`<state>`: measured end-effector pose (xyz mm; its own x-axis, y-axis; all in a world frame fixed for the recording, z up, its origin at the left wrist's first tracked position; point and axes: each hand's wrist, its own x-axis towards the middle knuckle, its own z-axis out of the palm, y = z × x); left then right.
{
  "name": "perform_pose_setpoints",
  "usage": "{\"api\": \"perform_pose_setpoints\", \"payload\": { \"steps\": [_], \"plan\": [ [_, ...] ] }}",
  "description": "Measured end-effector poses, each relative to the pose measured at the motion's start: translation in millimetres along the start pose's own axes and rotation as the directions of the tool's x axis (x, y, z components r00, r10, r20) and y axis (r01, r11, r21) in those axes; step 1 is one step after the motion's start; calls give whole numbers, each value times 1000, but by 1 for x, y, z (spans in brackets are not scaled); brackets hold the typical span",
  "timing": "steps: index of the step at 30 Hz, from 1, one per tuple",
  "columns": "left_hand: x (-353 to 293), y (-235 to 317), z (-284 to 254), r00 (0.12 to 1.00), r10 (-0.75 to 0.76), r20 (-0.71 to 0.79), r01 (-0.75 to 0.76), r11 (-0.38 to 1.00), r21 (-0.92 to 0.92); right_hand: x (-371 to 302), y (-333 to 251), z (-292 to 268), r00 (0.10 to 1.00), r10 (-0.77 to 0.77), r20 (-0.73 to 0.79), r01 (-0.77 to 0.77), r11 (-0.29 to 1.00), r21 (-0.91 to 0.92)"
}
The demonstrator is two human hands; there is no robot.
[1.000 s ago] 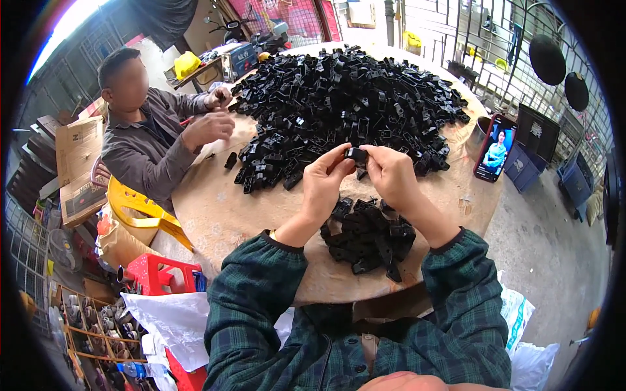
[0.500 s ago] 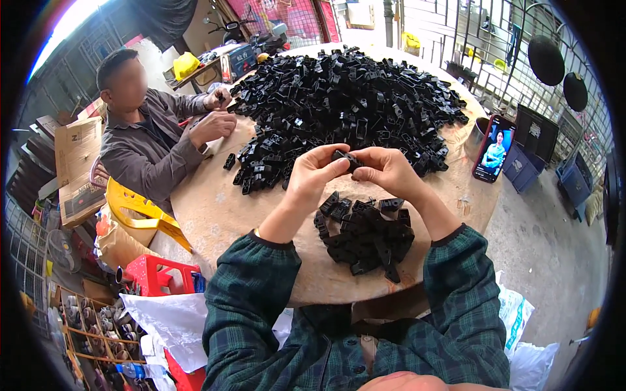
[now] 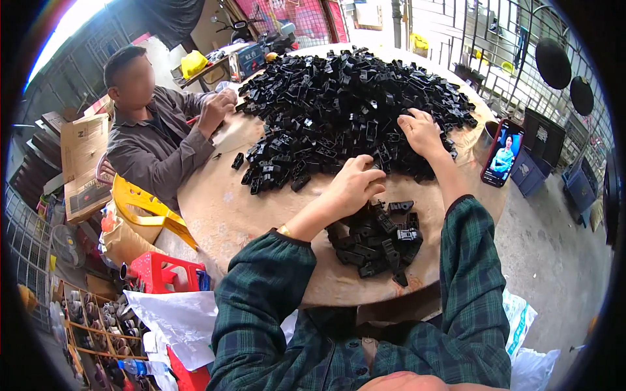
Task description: Sorting and inspecting small black plastic components on a table.
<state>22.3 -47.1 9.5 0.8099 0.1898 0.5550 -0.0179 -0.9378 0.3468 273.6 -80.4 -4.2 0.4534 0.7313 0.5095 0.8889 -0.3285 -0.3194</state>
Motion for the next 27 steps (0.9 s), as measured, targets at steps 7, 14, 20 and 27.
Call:
{"api": "perform_pose_setpoints", "payload": {
  "steps": [7, 14, 20, 27],
  "plan": [
    [5, -15, 4, 964, -186, 189, 201, 978, -64, 3, 12, -3, 990, -93, -110, 112, 977, 182],
    [1, -9, 4, 944, -331, -1, 326, 930, -171, 5, 15, 4, 983, 51, -174, 32, 895, 446],
    [3, -11, -14, 763, -586, 273, 448, 175, -877, 0, 6, -7, 979, -44, -201, 101, 953, 285],
    [-9, -27, -23, 718, -640, 273, 307, -61, -950, -15, -83, -18, 948, -283, -144, 289, 957, 20]
  ]
}}
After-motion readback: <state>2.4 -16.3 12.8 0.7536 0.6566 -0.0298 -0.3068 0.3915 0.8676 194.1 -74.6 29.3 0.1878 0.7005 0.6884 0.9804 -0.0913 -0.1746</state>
